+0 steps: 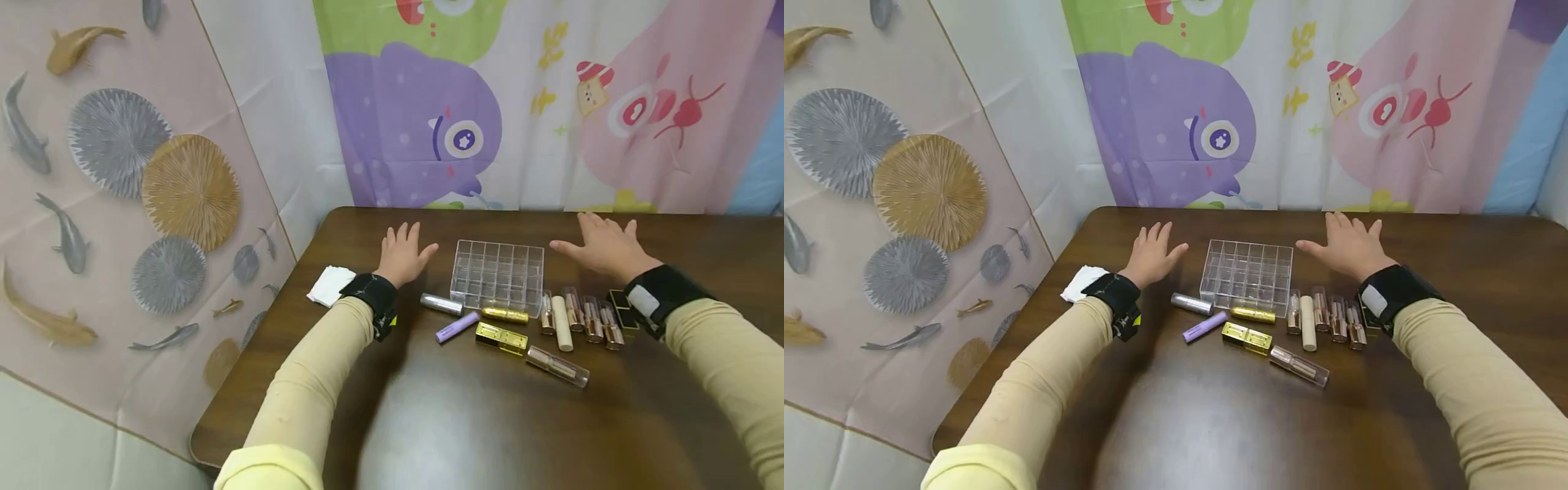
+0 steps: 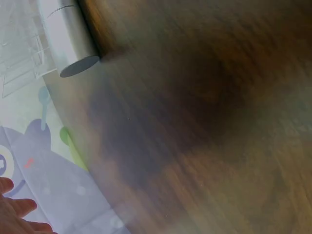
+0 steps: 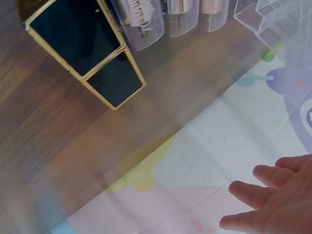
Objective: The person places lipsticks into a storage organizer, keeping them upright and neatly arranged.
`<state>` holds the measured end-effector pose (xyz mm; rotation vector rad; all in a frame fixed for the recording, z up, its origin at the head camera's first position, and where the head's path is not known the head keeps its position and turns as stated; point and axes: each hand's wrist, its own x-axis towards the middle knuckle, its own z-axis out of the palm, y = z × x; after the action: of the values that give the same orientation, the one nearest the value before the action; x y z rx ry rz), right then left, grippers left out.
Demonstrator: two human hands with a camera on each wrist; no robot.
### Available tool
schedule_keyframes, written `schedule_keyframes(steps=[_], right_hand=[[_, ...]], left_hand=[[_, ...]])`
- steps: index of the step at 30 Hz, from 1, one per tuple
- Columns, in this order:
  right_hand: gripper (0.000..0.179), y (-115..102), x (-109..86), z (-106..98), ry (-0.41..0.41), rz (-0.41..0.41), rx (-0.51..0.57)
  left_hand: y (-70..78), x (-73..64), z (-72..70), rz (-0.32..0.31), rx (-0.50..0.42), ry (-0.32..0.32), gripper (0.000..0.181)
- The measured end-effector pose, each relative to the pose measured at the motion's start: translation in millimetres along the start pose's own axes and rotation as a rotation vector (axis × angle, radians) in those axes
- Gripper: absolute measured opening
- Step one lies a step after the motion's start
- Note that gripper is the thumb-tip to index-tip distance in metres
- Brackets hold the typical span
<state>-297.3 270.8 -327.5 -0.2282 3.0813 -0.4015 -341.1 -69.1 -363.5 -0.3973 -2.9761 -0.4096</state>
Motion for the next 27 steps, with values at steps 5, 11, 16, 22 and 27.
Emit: schedule_keyframes(steps=[5,11,16,22,27], right_hand=[[0.103,-7.1,-2.3,-4.5,0.010,-0.022,0.021],[0.089,-25.9,-5.5,-7.4,0.079,-0.100,0.022],[0.061,-60.4,-3.9,-6.8,0.117,-0.207,0.019],[0.046,-103.8,-5.4,5.2,0.093,-0.319,0.086],[0.034,-133.2,-7.0,21.7,0.100,-0.439,0.085]], left_hand=[[1.2,-1.5,-5.7,0.009,0.015,-0.018,0.065],[2.4,-7.0,-11.7,0.064,0.036,-0.041,0.058],[-1.6,-9.8,-18.8,0.120,0.064,-0.059,0.043],[-5.4,-16.8,-26.0,0.171,0.022,-0.133,0.029],[-5.2,-24.9,-26.4,0.249,-0.004,-0.210,0.022]])
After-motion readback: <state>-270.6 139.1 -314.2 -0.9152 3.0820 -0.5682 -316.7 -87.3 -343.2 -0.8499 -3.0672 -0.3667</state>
